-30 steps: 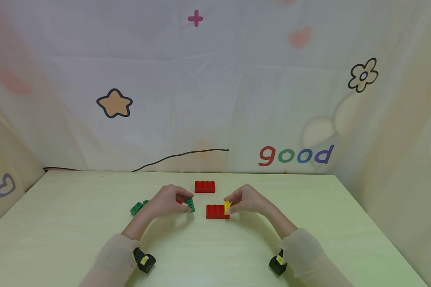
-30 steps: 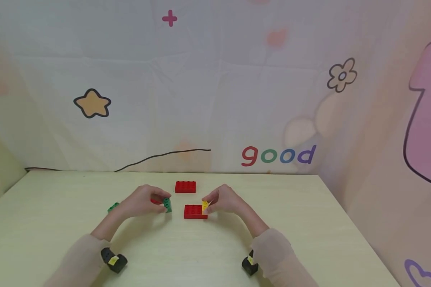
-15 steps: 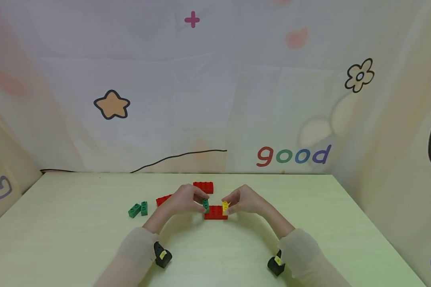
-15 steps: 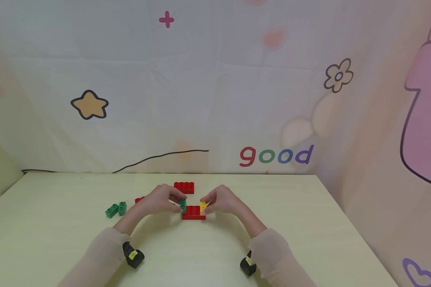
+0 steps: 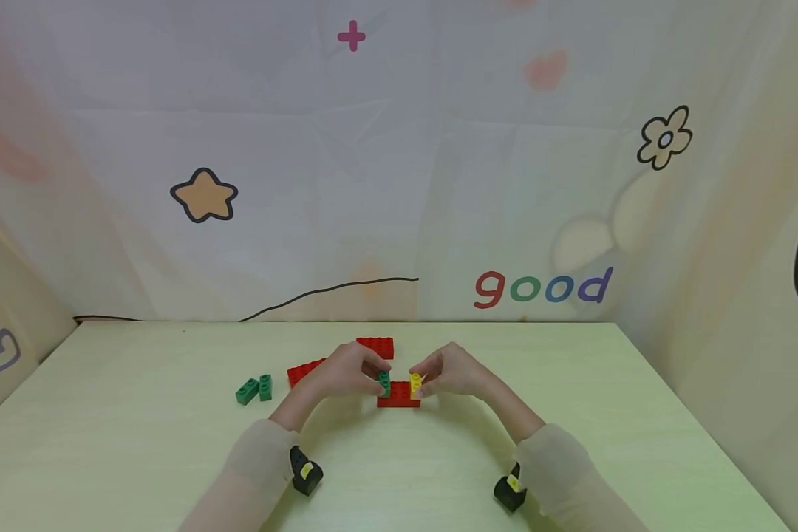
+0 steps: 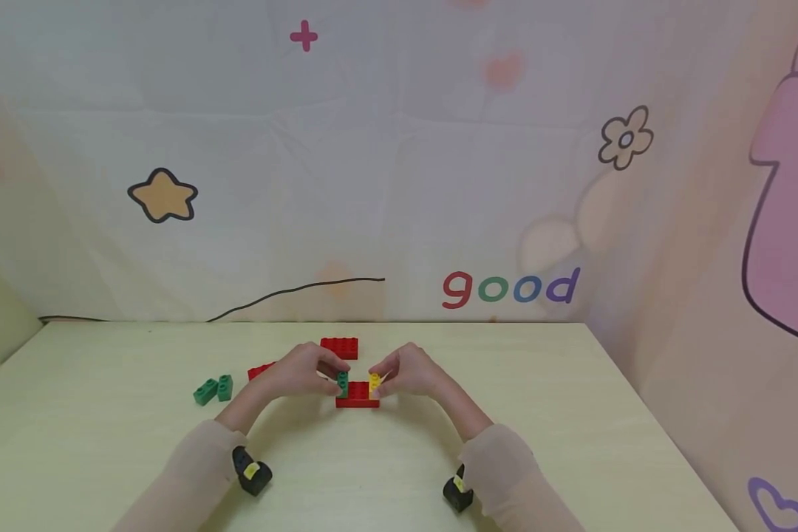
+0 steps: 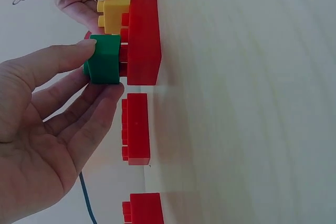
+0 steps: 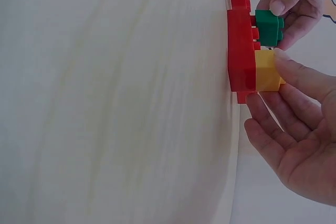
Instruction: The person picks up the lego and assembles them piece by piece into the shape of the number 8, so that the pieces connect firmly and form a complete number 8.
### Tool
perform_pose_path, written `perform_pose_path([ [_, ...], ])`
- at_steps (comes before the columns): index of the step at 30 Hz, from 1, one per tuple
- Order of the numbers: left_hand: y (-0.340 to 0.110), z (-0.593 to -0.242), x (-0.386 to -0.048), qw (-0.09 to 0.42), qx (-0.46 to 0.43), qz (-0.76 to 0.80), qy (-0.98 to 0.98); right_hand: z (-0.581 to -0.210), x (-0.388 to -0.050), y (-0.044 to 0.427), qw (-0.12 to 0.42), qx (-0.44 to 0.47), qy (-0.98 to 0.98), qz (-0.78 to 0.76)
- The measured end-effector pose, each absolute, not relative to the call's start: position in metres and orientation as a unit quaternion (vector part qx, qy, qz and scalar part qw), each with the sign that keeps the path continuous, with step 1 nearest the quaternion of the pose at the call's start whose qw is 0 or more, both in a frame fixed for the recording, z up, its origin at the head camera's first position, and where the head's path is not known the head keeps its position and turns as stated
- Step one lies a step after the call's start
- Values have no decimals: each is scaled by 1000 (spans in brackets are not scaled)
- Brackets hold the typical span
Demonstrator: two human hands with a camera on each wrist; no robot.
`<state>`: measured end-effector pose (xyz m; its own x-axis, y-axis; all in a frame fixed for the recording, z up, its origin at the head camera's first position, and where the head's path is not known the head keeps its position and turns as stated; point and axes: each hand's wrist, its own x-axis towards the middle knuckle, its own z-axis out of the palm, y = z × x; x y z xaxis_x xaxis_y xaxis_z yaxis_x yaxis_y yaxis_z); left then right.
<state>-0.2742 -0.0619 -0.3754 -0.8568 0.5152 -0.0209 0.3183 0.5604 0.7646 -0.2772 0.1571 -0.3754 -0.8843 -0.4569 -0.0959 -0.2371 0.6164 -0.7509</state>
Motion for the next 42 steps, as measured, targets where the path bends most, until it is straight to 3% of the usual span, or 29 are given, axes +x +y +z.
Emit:
perform_pose_path([
  [42, -65, -377, -274, 137, 222, 405, 876, -376, -275, 153, 143, -173, 888, -401],
])
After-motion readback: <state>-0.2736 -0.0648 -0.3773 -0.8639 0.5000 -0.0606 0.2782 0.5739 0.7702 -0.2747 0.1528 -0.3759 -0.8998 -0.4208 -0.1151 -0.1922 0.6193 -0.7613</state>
